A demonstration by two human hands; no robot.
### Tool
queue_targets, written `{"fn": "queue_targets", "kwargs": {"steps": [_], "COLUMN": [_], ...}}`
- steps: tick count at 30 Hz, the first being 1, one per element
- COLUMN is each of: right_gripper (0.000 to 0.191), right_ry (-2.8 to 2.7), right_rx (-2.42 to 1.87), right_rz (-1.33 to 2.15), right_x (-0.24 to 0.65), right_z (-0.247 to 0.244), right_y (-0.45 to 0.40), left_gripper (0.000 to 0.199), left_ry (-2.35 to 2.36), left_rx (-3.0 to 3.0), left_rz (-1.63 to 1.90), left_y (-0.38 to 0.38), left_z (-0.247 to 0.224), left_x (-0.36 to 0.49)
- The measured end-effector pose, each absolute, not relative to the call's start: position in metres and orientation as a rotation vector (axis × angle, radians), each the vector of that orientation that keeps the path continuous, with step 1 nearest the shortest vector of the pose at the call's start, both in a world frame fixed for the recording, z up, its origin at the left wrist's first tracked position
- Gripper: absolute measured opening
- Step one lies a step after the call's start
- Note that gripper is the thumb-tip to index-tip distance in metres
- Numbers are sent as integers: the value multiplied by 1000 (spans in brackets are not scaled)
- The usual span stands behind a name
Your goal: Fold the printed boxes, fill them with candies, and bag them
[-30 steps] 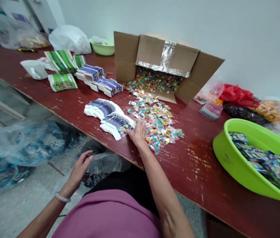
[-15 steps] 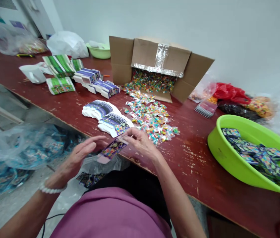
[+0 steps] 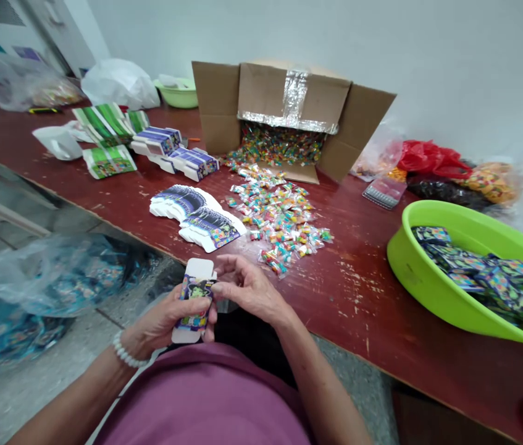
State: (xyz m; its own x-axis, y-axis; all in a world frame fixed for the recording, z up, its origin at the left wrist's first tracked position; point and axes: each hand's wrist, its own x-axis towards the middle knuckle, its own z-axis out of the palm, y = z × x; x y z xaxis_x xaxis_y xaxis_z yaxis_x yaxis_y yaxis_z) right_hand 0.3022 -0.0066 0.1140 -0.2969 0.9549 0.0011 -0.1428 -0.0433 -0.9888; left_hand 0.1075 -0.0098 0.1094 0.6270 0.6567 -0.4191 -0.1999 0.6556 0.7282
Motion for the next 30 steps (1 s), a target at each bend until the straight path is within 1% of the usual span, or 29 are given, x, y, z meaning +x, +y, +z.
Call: {"fn": "queue_targets", "kwargs": {"steps": [2, 4, 7, 9, 11, 14, 16, 18, 21, 24, 27, 30], "right_gripper": [37, 29, 27, 24, 21, 25, 29, 26, 22, 27, 29, 38], "right_ry": [-1238, -1195, -1151, -1179, -1211, -1132, -1059, -1035, -1044, -1048, -1036, -1022], "right_rx": [-941, -998, -1146, -1244, -1314, -1312, -1242, -1169, -1145, -1190, -1171, -1088], "right_rz": [1593, 1590, 1414, 1260, 1154, 1123, 1129, 1146, 1155, 1236, 1348, 1424], "right_x": [297, 293, 291, 292, 293, 289, 284, 279, 279, 285, 290, 290], "right_z": [108, 103, 98, 97, 97, 92, 88, 84, 81, 80, 81, 82], "right_y": [-12, -16, -18, -17, -16, -15, -16, -17, -18, -14, -10, -8], "left_gripper": [31, 33, 36, 39, 46, 61, 65, 61, 49, 38, 27, 24], "left_ry": [776, 789, 845, 915, 958, 994, 1021, 1042, 1040, 1032, 1049, 1045], "left_rx": [720, 747, 875, 999, 1055, 1036, 1041, 1043, 1020, 1001, 1084, 1181], "left_rz": [547, 544, 607, 736, 869, 1013, 1068, 1080, 1001, 899, 878, 894], "left_y": [-9, -9, -7, -7, -9, -14, -17, -18, -16, -12, -8, -6], "left_z": [109, 105, 99, 97, 96, 97, 99, 100, 99, 96, 92, 91], "left_x": [110, 114, 119, 122, 125, 127, 127, 126, 121, 115, 109, 105]}}
